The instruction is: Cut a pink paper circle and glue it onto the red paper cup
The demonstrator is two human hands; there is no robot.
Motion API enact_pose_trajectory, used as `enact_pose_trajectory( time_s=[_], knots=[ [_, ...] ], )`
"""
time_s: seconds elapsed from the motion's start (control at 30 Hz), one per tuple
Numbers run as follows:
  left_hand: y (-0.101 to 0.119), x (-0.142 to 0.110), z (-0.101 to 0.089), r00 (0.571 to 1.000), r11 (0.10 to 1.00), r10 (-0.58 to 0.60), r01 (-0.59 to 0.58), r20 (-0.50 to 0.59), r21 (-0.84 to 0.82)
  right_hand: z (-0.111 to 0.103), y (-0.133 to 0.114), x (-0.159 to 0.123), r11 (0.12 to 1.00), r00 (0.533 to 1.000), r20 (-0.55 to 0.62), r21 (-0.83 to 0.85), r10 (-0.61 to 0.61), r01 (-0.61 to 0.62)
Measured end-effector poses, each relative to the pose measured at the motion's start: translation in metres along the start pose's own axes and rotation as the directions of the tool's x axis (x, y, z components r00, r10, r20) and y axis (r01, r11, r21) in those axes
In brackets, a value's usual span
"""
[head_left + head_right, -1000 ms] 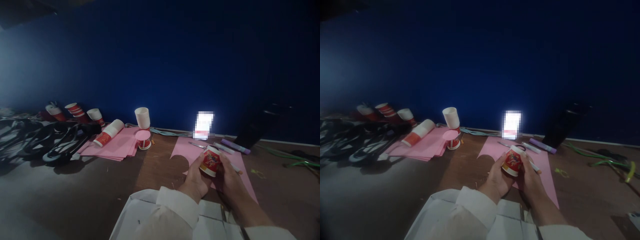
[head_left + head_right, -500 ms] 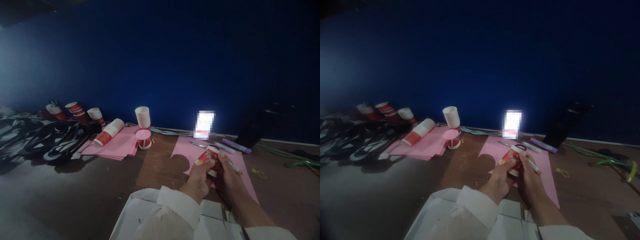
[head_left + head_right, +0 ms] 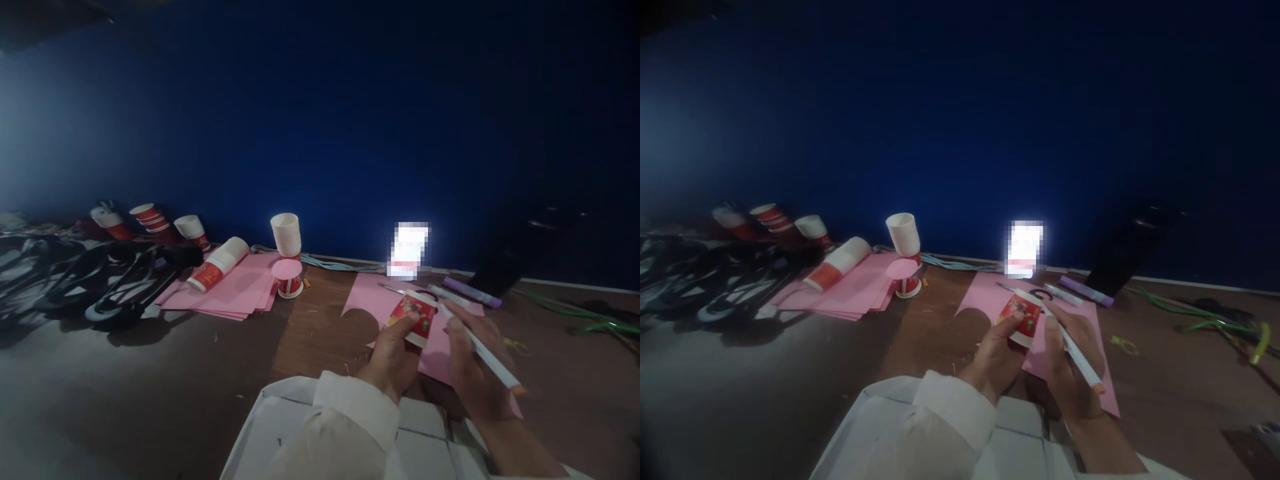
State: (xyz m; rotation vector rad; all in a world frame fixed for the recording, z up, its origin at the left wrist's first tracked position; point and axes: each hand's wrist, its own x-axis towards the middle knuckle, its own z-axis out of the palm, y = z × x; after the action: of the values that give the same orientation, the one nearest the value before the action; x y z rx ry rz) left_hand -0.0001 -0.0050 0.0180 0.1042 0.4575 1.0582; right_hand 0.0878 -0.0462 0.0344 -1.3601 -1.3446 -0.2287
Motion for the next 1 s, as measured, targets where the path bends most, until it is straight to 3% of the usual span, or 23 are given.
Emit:
enact_pose_trajectory(
  time_s=[0.07, 0.33, 0.7, 1.0],
  knots=[
    [0.000, 0.000, 0.000, 1.000, 1.000, -0.007, 0.007, 0.006, 0.005, 0.001, 0.001, -0.004, 0.998, 0.998, 0.015, 0.015, -0.054, 0.054],
    [-0.001, 0.002, -0.003, 0.999, 1.000, 0.009, -0.008, 0.050, -0.015, 0.005, 0.007, -0.008, 0.996, 0.997, -0.031, -0.054, 0.067, -0.068],
    [-0.001, 0.002, -0.002, 1.000, 1.000, 0.016, -0.016, 0.025, -0.017, 0.006, 0.009, -0.011, 0.997, 1.000, -0.018, -0.070, 0.011, -0.012],
    [0.000, 0.000, 0.000, 0.999, 1.000, 0.003, -0.001, 0.050, -0.024, 0.008, 0.010, -0.010, 0.995, 0.999, -0.007, -0.093, 0.038, -0.039]
  ],
)
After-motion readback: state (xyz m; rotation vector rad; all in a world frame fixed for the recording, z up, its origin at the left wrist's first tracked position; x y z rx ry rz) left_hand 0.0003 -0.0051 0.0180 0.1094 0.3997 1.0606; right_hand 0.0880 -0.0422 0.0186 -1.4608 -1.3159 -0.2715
